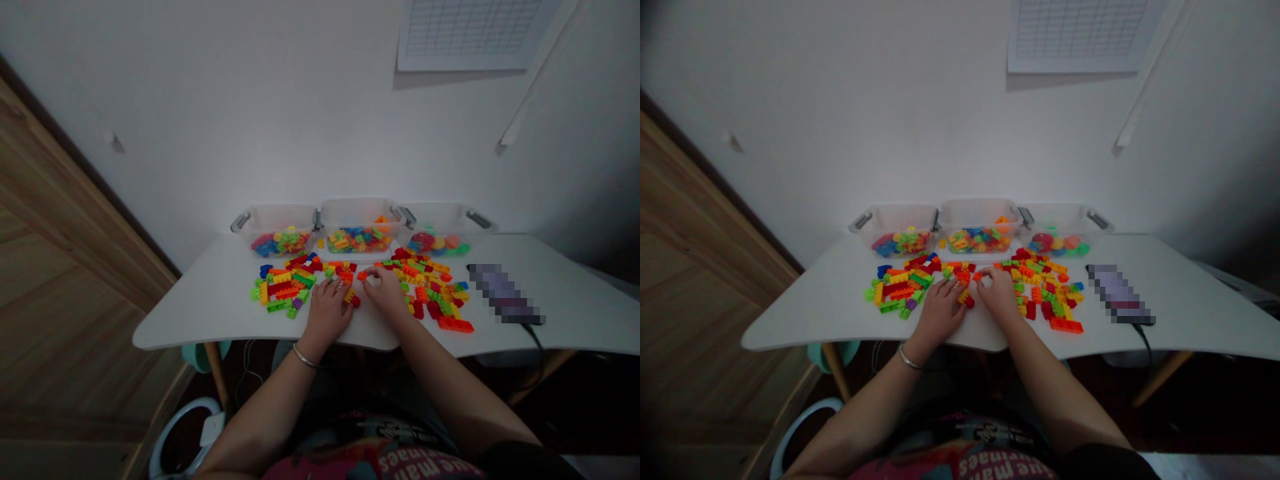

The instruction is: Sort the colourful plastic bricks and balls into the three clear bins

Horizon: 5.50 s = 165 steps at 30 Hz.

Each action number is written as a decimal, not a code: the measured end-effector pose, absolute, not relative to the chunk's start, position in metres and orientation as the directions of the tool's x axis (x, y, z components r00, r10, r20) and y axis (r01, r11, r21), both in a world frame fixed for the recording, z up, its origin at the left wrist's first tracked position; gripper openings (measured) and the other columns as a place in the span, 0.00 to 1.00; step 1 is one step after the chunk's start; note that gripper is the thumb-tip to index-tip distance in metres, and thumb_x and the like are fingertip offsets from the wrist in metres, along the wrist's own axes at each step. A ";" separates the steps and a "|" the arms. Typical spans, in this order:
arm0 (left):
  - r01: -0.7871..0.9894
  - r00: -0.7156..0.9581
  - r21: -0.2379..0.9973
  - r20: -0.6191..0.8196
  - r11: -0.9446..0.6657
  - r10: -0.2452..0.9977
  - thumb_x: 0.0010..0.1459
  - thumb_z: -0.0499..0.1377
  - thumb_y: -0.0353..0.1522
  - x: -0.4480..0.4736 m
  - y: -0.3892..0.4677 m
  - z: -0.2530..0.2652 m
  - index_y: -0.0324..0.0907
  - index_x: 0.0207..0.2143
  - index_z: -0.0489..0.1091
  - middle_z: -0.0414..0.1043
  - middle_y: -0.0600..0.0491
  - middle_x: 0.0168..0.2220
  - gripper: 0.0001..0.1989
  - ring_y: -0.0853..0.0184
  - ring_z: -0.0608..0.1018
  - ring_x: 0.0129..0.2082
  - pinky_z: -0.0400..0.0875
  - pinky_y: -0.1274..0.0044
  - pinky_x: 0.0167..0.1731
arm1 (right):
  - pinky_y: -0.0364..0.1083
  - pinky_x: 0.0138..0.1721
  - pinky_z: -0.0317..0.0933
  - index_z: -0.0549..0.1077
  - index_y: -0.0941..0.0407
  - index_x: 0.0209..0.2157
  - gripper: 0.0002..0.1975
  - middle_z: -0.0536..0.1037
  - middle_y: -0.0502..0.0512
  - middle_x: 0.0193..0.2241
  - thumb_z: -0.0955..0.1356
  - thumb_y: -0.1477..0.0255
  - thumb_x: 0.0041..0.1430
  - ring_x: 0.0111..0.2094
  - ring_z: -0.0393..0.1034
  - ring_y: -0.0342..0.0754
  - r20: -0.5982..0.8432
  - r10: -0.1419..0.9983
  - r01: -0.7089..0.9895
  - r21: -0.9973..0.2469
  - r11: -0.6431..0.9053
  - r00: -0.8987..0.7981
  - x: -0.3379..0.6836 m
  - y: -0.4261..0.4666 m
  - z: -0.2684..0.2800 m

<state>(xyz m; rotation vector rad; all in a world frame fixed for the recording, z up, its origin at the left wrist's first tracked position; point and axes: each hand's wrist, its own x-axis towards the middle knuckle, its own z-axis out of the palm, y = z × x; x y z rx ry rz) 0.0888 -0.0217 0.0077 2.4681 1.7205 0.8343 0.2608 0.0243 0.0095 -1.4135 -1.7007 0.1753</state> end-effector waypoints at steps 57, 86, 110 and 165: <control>0.864 0.260 0.296 0.431 -0.407 0.864 0.60 0.59 0.35 0.087 -0.020 0.004 0.45 0.57 0.69 0.68 0.49 0.60 0.22 0.53 0.64 0.61 0.59 0.58 0.62 | 0.57 0.58 0.58 0.77 0.52 0.48 0.21 0.78 0.55 0.50 0.61 0.80 0.57 0.54 0.68 0.52 0.516 0.785 0.683 -0.436 0.586 -0.344 0.262 0.041 0.013; 0.886 0.233 0.297 0.378 -0.356 0.896 0.60 0.59 0.36 0.089 -0.023 0.012 0.45 0.56 0.70 0.66 0.48 0.61 0.21 0.52 0.64 0.63 0.54 0.52 0.63 | 0.53 0.52 0.60 0.73 0.61 0.51 0.18 0.78 0.62 0.46 0.65 0.75 0.58 0.49 0.68 0.58 0.437 0.888 0.914 -0.285 0.290 -0.145 0.259 0.030 0.008; 0.860 0.256 0.314 0.418 -0.403 0.872 0.59 0.60 0.36 0.086 -0.020 0.006 0.39 0.56 0.70 0.67 0.44 0.61 0.22 0.51 0.64 0.63 0.60 0.58 0.63 | 0.53 0.48 0.63 0.76 0.57 0.42 0.17 0.79 0.59 0.39 0.66 0.61 0.57 0.41 0.70 0.53 0.706 0.649 0.627 -0.648 0.432 0.282 0.279 0.115 0.093; 0.922 0.243 0.178 0.428 -0.345 0.870 0.56 0.61 0.31 0.094 -0.015 0.024 0.47 0.52 0.71 0.68 0.48 0.60 0.20 0.49 0.64 0.62 0.53 0.49 0.62 | 0.53 0.55 0.62 0.74 0.57 0.48 0.19 0.75 0.62 0.47 0.64 0.80 0.54 0.51 0.68 0.54 0.473 0.851 0.751 -0.471 0.463 -0.228 0.257 0.075 -0.004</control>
